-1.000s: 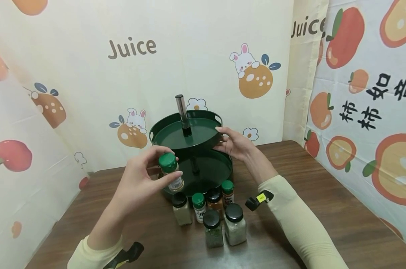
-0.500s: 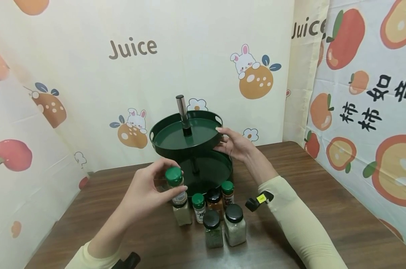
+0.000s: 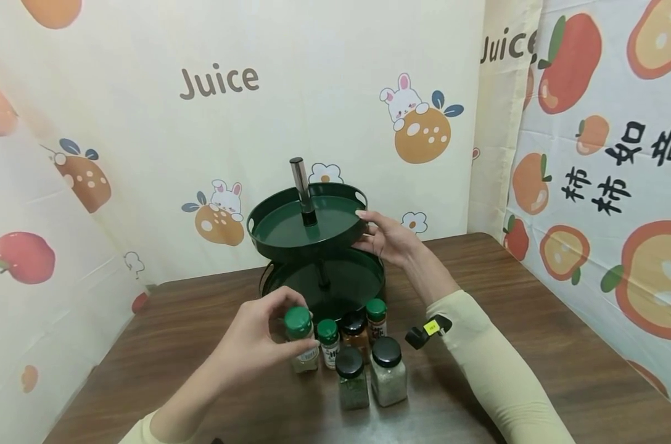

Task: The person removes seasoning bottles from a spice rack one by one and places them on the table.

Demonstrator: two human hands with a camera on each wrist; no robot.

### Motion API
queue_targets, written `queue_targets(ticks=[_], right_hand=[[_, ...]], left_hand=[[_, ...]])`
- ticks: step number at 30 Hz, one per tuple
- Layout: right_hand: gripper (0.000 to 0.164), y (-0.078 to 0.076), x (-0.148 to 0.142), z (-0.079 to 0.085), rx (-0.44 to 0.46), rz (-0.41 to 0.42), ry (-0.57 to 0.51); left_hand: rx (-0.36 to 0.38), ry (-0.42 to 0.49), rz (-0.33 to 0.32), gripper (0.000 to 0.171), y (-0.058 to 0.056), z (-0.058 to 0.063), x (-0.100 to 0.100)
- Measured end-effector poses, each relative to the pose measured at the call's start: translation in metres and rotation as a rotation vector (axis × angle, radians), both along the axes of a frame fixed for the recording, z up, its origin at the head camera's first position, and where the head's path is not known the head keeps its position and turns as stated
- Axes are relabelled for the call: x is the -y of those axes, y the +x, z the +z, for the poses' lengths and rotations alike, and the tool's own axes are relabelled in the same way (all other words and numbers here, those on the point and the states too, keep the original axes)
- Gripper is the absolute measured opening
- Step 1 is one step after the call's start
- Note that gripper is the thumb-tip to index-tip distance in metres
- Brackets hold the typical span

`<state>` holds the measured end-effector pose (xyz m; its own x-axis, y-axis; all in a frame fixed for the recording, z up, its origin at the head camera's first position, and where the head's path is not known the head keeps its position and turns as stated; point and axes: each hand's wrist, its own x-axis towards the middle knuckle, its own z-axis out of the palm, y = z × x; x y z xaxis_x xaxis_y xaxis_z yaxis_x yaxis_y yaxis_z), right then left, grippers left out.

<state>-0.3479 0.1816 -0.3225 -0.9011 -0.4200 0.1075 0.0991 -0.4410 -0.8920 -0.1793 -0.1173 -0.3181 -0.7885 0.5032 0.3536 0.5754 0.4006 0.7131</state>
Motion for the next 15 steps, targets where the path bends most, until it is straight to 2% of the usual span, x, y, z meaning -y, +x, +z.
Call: queue_targets(ticks=[7, 15], right_hand=[[0.047, -0.002, 0.000, 0.000, -0.008, 0.011, -0.017], [0.051, -0.002, 0.000, -0.001, 0.000, 0.012, -0.023]], left_hand=[[0.034, -0.048, -0.044, 0.045, 0.002, -0.015, -0.003], [0.052, -0.102, -0.087, 0.045, 0.003, -0.033, -0.003]])
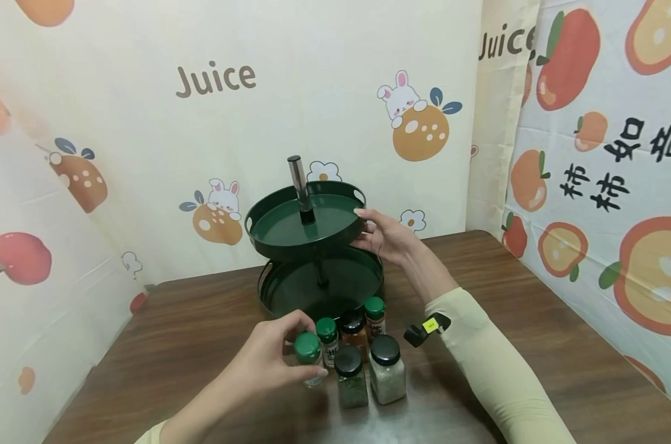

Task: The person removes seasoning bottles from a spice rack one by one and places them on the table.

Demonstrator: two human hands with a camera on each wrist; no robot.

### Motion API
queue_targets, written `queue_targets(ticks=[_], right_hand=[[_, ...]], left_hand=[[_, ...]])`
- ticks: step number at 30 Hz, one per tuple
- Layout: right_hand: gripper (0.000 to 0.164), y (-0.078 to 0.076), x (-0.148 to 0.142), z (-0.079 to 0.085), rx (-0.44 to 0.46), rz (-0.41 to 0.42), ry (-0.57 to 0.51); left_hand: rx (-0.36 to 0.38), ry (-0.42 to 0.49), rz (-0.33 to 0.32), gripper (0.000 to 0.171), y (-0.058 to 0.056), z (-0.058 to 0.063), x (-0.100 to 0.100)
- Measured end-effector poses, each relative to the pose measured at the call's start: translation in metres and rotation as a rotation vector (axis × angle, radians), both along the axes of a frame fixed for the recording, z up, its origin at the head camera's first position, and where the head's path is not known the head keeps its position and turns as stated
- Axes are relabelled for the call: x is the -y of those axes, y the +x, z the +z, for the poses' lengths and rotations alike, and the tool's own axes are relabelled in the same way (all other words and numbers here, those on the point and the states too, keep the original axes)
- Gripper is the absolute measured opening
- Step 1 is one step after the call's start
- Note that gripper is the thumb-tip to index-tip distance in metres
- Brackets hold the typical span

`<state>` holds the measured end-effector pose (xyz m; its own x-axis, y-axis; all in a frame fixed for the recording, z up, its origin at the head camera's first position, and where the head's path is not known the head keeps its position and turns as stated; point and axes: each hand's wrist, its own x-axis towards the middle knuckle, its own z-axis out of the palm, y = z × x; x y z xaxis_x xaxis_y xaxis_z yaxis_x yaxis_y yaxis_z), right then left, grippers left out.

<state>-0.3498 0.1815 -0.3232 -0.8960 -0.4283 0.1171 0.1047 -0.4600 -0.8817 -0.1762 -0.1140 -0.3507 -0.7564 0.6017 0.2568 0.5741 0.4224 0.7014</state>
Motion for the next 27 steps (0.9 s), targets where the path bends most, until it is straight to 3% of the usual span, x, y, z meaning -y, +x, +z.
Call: queue_targets(ticks=[15, 27], right_hand=[[0.051, 0.000, -0.001, 0.000, -0.003, -0.013, 0.030], [0.050, 0.000, 0.000, 0.002, 0.008, -0.027, 0.027]], left_hand=[[0.040, -0.098, -0.024, 0.046, 0.002, -0.022, -0.010], [0.041, -0.120, -0.031, 0.047, -0.002, -0.033, -0.013]])
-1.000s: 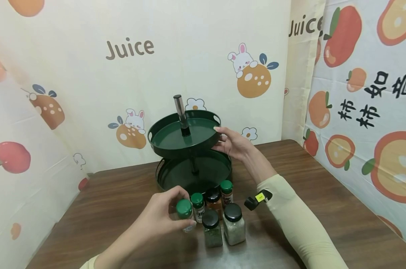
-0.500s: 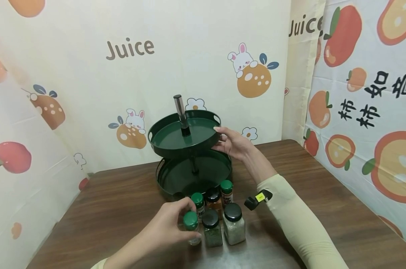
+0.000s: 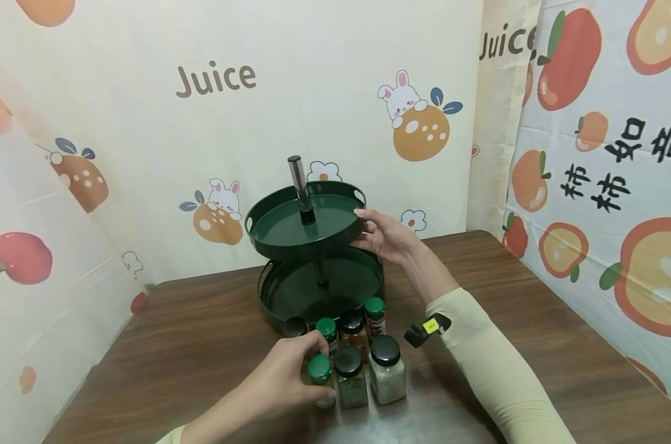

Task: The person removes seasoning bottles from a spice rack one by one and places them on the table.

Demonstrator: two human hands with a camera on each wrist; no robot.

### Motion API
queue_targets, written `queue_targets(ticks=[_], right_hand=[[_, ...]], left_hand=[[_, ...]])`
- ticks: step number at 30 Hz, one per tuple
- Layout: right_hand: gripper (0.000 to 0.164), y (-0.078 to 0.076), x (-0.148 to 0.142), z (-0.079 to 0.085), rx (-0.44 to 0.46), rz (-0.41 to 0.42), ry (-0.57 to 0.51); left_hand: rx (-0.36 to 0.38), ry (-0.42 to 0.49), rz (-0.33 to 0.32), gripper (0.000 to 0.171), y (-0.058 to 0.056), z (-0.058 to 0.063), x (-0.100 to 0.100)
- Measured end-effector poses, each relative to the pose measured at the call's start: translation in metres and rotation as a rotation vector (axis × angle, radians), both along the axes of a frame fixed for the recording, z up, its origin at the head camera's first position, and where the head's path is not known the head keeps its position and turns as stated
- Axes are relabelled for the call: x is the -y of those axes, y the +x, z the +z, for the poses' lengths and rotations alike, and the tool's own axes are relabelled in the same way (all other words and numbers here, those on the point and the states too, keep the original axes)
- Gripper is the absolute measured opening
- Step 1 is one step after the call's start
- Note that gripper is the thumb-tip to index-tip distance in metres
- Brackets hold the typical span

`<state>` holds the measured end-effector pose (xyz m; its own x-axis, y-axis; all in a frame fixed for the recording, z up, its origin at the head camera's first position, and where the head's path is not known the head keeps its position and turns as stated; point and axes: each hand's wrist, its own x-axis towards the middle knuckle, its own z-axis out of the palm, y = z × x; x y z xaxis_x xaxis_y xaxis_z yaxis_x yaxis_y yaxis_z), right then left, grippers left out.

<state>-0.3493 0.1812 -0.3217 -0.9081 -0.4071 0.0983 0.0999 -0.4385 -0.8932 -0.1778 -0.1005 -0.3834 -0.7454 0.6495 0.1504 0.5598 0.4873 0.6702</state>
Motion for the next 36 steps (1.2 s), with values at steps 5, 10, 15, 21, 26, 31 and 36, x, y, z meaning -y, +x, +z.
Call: queue_targets(ticks=[5, 10, 15, 21, 26, 31, 36], right_hand=[[0.050, 0.0010, -0.0003, 0.0010, 0.000, -0.004, 0.006], [0.051, 0.0020, -0.0004, 0.0010, 0.003, -0.004, 0.005], [0.050, 0.0026, -0.0005, 0.0003, 0.010, 0.001, -0.008], [0.050, 0.0022, -0.0003, -0.0002, 0.005, 0.007, -0.019], [0.053, 0.0015, -0.0007, -0.0004, 0.006, 0.015, -0.025], [0.054, 0.0012, -0.0009, -0.0002, 0.005, 0.020, -0.030], [0.054, 0.0011, -0.0005, 0.0000, 0.003, 0.016, -0.022]], left_hand=[[-0.016, -0.018, 0.019, 0.049, 0.0010, 0.0006, -0.0014], [-0.016, -0.041, 0.040, 0.050, 0.0019, 0.0008, -0.0018], [-0.038, -0.051, 0.046, 0.050, 0.0025, 0.0003, -0.0018], [-0.062, -0.056, 0.040, 0.049, 0.0030, 0.0003, -0.0015], [-0.051, -0.057, 0.035, 0.046, 0.0026, 0.0010, -0.0016], [-0.030, -0.066, 0.034, 0.046, 0.0025, 0.0013, -0.0017], [-0.025, -0.071, 0.032, 0.047, 0.0031, 0.0014, -0.0016]])
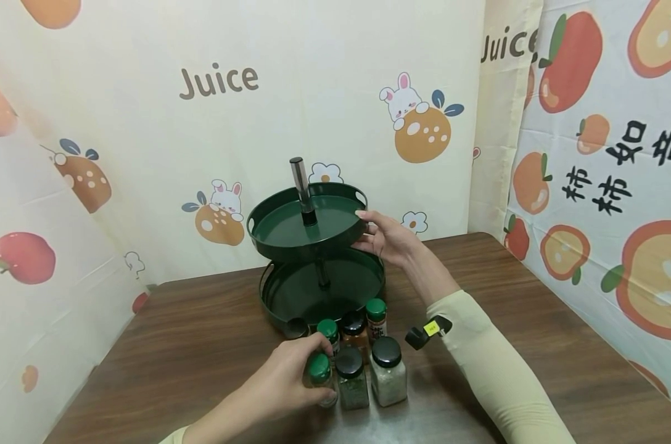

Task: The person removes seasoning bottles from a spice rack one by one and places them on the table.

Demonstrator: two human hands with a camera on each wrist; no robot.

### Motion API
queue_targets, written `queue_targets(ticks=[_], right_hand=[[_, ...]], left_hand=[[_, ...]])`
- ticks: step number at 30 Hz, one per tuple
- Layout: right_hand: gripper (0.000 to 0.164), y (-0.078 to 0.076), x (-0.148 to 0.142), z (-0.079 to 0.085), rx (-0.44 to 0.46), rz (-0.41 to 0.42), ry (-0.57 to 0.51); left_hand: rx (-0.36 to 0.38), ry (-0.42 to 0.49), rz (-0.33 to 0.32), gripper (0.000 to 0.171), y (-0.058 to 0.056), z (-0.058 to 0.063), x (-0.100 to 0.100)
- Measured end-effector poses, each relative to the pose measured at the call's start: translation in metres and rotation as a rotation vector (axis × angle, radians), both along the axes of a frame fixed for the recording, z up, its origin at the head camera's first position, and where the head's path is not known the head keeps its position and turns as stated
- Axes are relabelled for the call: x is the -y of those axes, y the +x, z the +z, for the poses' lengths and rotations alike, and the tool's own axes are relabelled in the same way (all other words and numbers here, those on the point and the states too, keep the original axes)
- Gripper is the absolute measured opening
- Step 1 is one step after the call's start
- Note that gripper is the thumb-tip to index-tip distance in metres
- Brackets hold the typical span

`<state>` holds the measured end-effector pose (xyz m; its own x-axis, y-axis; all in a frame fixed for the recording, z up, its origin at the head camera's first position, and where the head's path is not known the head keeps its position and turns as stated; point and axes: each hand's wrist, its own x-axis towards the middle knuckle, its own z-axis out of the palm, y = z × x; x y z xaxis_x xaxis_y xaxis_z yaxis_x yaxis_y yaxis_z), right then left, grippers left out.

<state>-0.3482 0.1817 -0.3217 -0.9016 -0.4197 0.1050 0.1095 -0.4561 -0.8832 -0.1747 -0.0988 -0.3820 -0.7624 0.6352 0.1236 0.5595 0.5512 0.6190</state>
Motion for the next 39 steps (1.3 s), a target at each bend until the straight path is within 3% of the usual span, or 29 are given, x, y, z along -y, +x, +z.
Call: queue_targets(ticks=[19, 29, 33, 39], right_hand=[[0.056, 0.001, 0.000, 0.000, 0.002, -0.031, 0.030], [0.052, 0.001, 0.000, 0.002, 0.005, -0.041, 0.029], [0.052, 0.001, 0.001, 0.002, 0.009, -0.041, 0.030], [0.056, 0.002, -0.001, 0.002, -0.005, -0.033, 0.049]], left_hand=[[-0.030, 0.031, -0.029, 0.051, 0.005, 0.025, 0.013], [-0.086, 0.054, -0.018, 0.043, 0.008, 0.036, 0.020], [-0.134, 0.077, 0.010, 0.039, 0.005, 0.041, 0.025], [-0.169, 0.082, 0.110, 0.036, -0.002, 0.049, 0.034]])
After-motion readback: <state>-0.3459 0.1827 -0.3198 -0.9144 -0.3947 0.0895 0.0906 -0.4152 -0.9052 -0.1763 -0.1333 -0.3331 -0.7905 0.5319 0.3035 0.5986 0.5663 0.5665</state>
